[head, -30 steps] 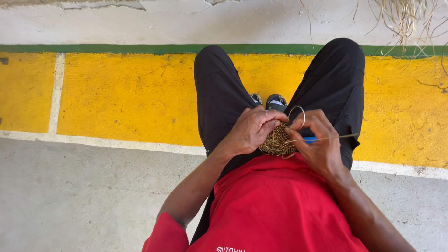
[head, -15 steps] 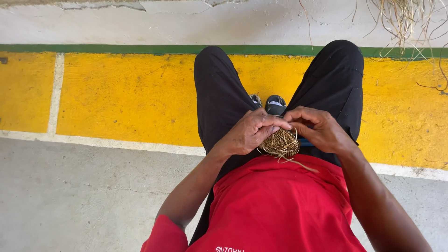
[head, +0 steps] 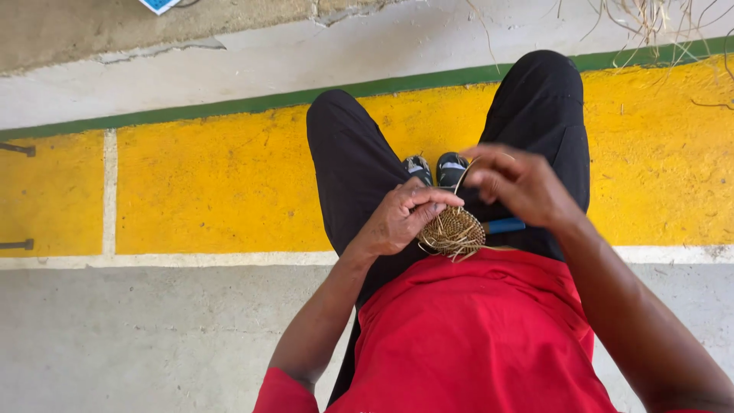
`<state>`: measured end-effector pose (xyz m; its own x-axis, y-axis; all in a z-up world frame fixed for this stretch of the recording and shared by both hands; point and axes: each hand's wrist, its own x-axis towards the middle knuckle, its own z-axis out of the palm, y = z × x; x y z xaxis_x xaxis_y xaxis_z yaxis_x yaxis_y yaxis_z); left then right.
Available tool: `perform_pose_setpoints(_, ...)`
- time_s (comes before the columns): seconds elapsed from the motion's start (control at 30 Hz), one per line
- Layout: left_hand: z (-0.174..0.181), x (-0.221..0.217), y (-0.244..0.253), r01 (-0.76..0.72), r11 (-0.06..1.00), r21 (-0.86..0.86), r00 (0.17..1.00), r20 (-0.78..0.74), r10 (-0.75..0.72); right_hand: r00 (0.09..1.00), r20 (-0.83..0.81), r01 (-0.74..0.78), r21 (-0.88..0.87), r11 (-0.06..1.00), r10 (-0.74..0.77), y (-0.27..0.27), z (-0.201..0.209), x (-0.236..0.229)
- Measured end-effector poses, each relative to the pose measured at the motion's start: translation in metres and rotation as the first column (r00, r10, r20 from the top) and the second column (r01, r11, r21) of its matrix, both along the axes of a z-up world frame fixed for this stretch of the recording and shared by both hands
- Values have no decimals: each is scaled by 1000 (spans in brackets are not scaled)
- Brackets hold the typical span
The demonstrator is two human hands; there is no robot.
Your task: The person is weaving a circular basket base or coaster using long fibers and a blue-handled weaving tool.
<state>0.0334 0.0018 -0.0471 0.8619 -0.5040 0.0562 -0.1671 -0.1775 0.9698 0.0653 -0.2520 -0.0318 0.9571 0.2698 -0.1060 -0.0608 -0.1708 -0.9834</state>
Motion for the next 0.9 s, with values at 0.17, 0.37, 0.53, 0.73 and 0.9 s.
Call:
perform_pose_setpoints(0.17, 3, -3, -3, 1, 1000, 27, 999, 47, -2, 940, 318, -79, -160, 984, 127, 21, 5, -22)
perform_pose_setpoints(0.37, 8, 1, -4, 35, 999, -11, 999, -37, -35, 734, 656, 149, -405, 902, 174, 29, 4, 9)
perform_pose_setpoints(0.53, 6, 0, -7, 12, 1000, 7, 1000, -23, -11, 627, 757, 217, -397, 892, 184, 32, -2, 33)
perform_pose_setpoints(0.73, -3, 8, -8, 28, 1000, -1, 1000, -13, -28, 609, 762, 296, -478, 827, 222, 28, 0, 31)
perform_pose_setpoints(0.9, 21, 12, -8, 33, 999, 12, 994, -100, -32, 990, 29, 129, 198, 972, -137, 10, 49, -6)
